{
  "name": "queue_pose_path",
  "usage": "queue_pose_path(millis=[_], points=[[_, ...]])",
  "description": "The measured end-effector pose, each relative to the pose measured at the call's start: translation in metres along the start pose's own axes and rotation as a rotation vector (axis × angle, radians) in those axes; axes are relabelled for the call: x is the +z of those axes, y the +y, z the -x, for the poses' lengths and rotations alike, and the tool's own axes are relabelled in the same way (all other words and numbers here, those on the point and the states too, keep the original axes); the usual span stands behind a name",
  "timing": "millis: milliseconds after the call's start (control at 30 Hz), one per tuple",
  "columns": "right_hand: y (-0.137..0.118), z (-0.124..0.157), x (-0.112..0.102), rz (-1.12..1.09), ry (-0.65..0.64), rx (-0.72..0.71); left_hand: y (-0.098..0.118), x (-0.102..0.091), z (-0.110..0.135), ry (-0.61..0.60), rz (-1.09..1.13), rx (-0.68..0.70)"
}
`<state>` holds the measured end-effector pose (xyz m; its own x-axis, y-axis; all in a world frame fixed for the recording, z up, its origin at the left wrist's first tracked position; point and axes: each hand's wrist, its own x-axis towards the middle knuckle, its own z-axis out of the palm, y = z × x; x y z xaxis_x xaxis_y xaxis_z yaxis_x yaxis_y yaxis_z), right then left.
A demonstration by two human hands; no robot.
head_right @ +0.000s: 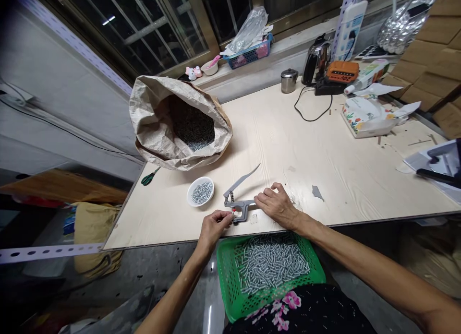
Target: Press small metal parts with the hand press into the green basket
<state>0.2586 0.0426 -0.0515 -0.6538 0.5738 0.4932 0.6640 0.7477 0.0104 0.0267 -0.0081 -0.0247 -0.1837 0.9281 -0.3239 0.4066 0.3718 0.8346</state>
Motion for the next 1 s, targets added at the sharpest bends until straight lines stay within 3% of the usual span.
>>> queue_pose_path(millis=[167,400,533,1000], points=[[0.0,-0.002,-0.001,-0.017,-0.012,0.016,-0.002,0.0,-0.007,-0.036,-0.074,-0.014],[0.0,-0.003,0.006,-0.02,-0.02,-0.008,0.011,-0.011,-0.022,-0.37,-0.113,-0.244],[0.0,-0.003,0.009,-0.066,-0.053,-0.017,0.017,-0.013,-0.024,-0.494,-0.165,-0.39],[-0.006,-0.003,0.005,-0.155,-0.169,0.077,0.027,-0.004,-0.007,-0.432,-0.124,-0.511]])
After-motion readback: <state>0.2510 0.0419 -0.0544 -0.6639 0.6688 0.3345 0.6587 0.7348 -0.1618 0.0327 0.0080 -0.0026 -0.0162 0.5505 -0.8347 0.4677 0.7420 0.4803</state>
